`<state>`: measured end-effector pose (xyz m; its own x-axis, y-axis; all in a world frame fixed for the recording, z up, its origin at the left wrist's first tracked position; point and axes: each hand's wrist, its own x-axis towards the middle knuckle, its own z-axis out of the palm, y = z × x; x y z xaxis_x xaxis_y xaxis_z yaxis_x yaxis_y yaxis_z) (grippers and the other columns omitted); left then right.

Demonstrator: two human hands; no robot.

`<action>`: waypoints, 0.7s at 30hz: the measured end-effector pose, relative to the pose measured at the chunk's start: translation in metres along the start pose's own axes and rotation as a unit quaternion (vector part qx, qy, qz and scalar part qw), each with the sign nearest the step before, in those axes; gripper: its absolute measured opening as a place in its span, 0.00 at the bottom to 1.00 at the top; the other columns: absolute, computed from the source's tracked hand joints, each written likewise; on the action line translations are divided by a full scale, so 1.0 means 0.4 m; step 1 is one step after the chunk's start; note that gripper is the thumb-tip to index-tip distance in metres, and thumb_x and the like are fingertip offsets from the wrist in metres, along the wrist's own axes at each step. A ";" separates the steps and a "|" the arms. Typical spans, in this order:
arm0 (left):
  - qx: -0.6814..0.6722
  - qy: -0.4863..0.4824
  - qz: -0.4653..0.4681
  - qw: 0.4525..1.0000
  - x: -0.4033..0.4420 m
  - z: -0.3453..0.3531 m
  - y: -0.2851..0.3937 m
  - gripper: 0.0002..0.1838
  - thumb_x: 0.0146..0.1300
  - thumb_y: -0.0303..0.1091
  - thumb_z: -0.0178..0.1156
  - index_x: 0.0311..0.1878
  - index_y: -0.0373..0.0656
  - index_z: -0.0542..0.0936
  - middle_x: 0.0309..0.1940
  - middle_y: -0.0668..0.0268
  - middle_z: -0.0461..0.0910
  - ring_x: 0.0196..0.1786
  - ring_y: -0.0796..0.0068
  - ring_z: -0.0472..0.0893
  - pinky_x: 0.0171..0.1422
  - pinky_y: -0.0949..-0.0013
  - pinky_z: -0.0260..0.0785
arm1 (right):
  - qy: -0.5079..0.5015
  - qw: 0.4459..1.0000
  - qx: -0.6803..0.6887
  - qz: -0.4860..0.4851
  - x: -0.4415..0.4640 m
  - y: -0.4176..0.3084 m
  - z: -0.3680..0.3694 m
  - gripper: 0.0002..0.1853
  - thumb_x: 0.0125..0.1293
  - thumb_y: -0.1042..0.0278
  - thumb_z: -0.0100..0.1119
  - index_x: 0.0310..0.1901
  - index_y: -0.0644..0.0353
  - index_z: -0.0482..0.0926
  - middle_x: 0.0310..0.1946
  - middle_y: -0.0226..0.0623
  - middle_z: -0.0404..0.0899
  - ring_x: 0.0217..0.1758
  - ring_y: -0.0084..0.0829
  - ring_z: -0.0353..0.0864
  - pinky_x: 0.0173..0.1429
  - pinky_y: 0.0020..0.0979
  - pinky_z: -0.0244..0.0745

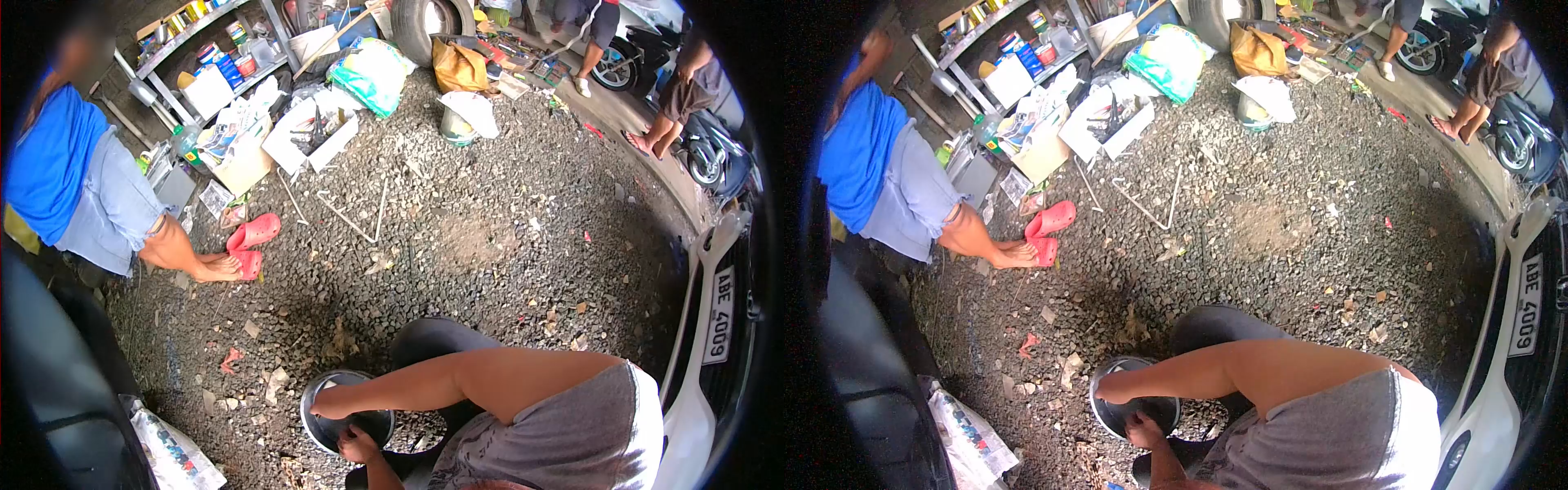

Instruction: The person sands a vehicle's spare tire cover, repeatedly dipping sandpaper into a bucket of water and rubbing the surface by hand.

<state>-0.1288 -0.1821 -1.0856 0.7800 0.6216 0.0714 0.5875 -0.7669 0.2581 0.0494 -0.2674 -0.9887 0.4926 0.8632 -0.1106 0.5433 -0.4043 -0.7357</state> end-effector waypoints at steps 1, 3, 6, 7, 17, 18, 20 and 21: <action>-0.002 0.005 0.000 1.000 -0.002 0.000 0.003 0.15 0.56 0.45 0.64 0.35 0.42 0.84 0.32 0.52 0.82 0.37 0.45 0.81 0.44 0.45 0.72 | 0.003 1.000 0.001 0.000 0.003 0.004 0.006 0.11 0.67 0.67 0.53 0.42 0.63 0.82 0.38 0.50 0.85 0.43 0.52 0.85 0.43 0.50 0.79; -0.007 0.007 0.003 1.000 -0.003 0.000 -0.002 0.15 0.56 0.45 0.64 0.35 0.42 0.84 0.32 0.52 0.82 0.37 0.45 0.81 0.44 0.45 0.72 | 0.008 1.000 0.003 0.001 0.009 0.010 0.020 0.11 0.66 0.68 0.53 0.40 0.64 0.83 0.38 0.50 0.85 0.43 0.52 0.85 0.43 0.50 0.79; -0.014 0.014 0.014 1.000 0.000 0.001 -0.012 0.15 0.56 0.45 0.64 0.35 0.42 0.84 0.31 0.53 0.83 0.37 0.46 0.81 0.44 0.45 0.72 | 0.014 1.000 0.005 0.003 0.016 0.013 0.029 0.11 0.64 0.69 0.54 0.40 0.63 0.84 0.36 0.50 0.85 0.42 0.52 0.86 0.43 0.50 0.79; -0.018 0.025 0.016 0.999 -0.003 0.004 -0.005 0.15 0.56 0.45 0.64 0.35 0.42 0.83 0.31 0.53 0.83 0.37 0.46 0.81 0.43 0.46 0.72 | 0.016 1.000 0.005 0.001 0.014 0.013 0.027 0.11 0.63 0.69 0.54 0.40 0.63 0.84 0.36 0.50 0.85 0.42 0.52 0.86 0.43 0.50 0.79; -0.021 0.021 0.026 0.999 -0.001 -0.012 0.007 0.14 0.56 0.44 0.64 0.32 0.42 0.82 0.32 0.52 0.83 0.36 0.46 0.81 0.42 0.45 0.72 | -0.012 1.000 0.003 0.016 0.018 0.003 0.024 0.11 0.58 0.70 0.56 0.40 0.62 0.84 0.38 0.51 0.85 0.43 0.53 0.85 0.45 0.51 0.79; -0.018 0.021 0.026 0.999 -0.001 -0.009 0.003 0.14 0.56 0.44 0.64 0.32 0.41 0.82 0.32 0.52 0.83 0.36 0.46 0.81 0.42 0.45 0.72 | -0.021 1.000 -0.007 0.009 0.021 0.004 0.023 0.12 0.58 0.70 0.56 0.40 0.62 0.85 0.38 0.51 0.85 0.43 0.53 0.85 0.45 0.51 0.79; -0.012 0.021 0.027 0.999 0.000 0.000 -0.005 0.15 0.56 0.45 0.65 0.34 0.41 0.83 0.33 0.51 0.83 0.37 0.46 0.81 0.43 0.45 0.72 | -0.016 1.000 0.009 0.009 0.018 0.007 0.025 0.12 0.58 0.70 0.56 0.41 0.62 0.84 0.39 0.51 0.85 0.44 0.53 0.85 0.45 0.51 0.79; -0.019 0.017 0.022 0.999 -0.001 -0.001 -0.005 0.15 0.56 0.45 0.65 0.34 0.41 0.84 0.33 0.51 0.83 0.37 0.46 0.81 0.44 0.45 0.72 | -0.013 1.000 0.017 0.009 0.019 0.009 0.029 0.12 0.59 0.71 0.56 0.42 0.63 0.84 0.39 0.51 0.85 0.45 0.53 0.85 0.45 0.51 0.79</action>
<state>-0.1304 -0.1807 -1.0859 0.7965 0.5934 0.1162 0.5439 -0.7871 0.2911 0.0471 -0.2589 -0.9997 0.4846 0.8632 -0.1413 0.5099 -0.4100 -0.7562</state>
